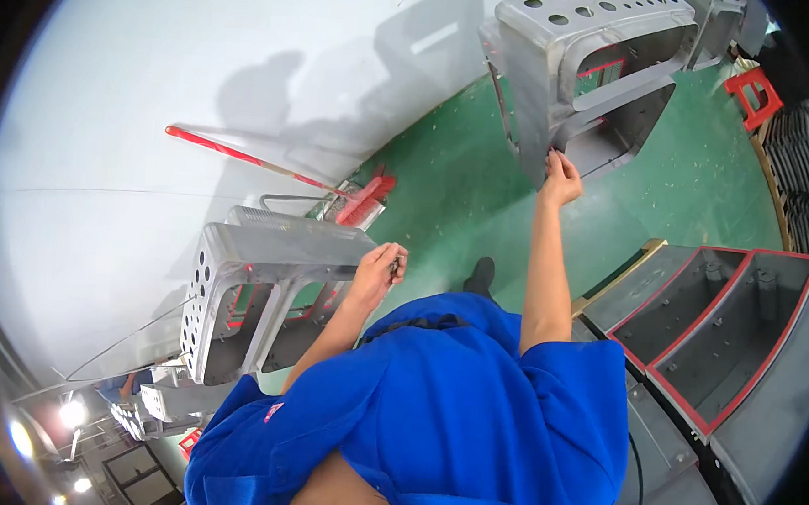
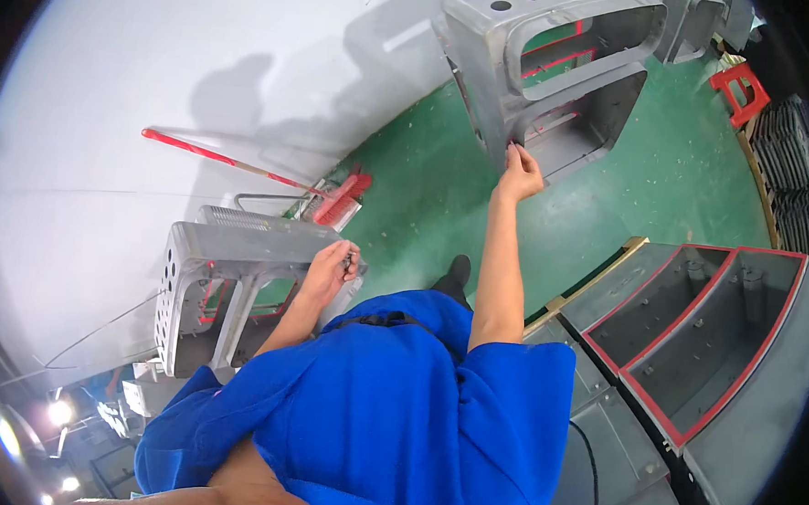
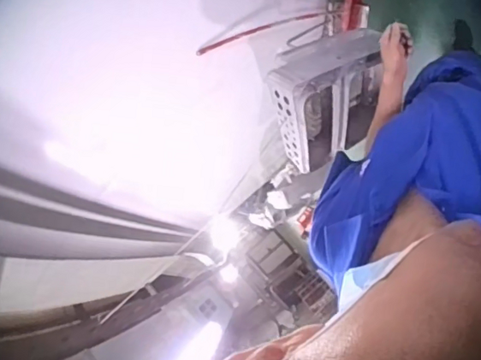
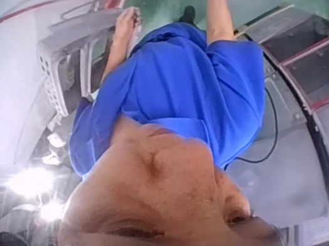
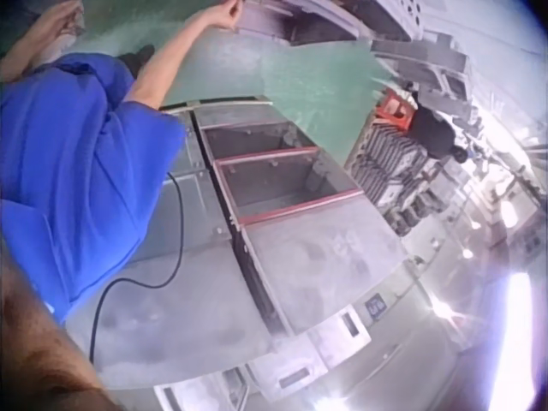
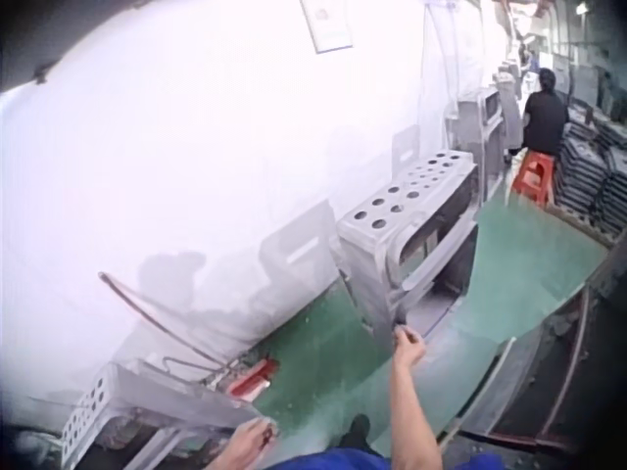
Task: Inspecting and checking fasteners on large metal equipment housings in an industrial setting.
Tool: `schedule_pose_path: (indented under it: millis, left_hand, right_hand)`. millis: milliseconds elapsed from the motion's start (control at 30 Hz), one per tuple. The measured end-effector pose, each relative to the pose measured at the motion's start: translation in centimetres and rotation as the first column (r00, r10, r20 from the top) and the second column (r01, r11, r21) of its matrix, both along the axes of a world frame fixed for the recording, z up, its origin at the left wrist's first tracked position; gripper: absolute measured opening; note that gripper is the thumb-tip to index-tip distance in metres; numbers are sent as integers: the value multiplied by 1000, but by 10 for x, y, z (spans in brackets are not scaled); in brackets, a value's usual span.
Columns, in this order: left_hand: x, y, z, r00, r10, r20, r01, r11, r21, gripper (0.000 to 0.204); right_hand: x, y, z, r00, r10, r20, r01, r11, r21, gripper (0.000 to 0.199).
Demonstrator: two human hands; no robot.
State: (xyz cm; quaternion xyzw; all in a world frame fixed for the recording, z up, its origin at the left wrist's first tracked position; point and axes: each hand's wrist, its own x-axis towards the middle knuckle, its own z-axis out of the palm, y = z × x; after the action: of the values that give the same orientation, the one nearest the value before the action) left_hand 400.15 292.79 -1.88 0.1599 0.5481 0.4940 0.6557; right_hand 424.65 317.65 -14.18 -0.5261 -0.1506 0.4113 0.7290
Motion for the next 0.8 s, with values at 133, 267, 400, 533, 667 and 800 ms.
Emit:
schedule_pose_path:
  millis: [133,267,400,533,667,800]
  left_hand:
    - [10,13,-4,998,-42,-35,43,998,34,19]
    - [24,32,-3,997,-71,-33,73,995,61,22]
    - [36,63,2,991,-134,-14,135,989,56,26]
    - [44,103,8,958,-273,-92,278,959,48,28]
    - [35,152,3,934,-333,-132,347,932,102,31]
    - [28,193,9,899,-426,-104,437,890,134,36]
  right_hand:
    - [-8,7,-5,999,-40,-8,39,999,-22,11]
    - [-15,17,-5,987,-87,-134,71,990,-119,9]
    - [-29,22,2,978,-94,-187,55,978,-203,10]
    - [-35,14,11,982,47,-183,-91,966,-241,12]
    - [-48,-22,48,758,644,-103,-651,758,-47,15]
    - [-54,-35,96,483,875,23,-875,482,54,19]
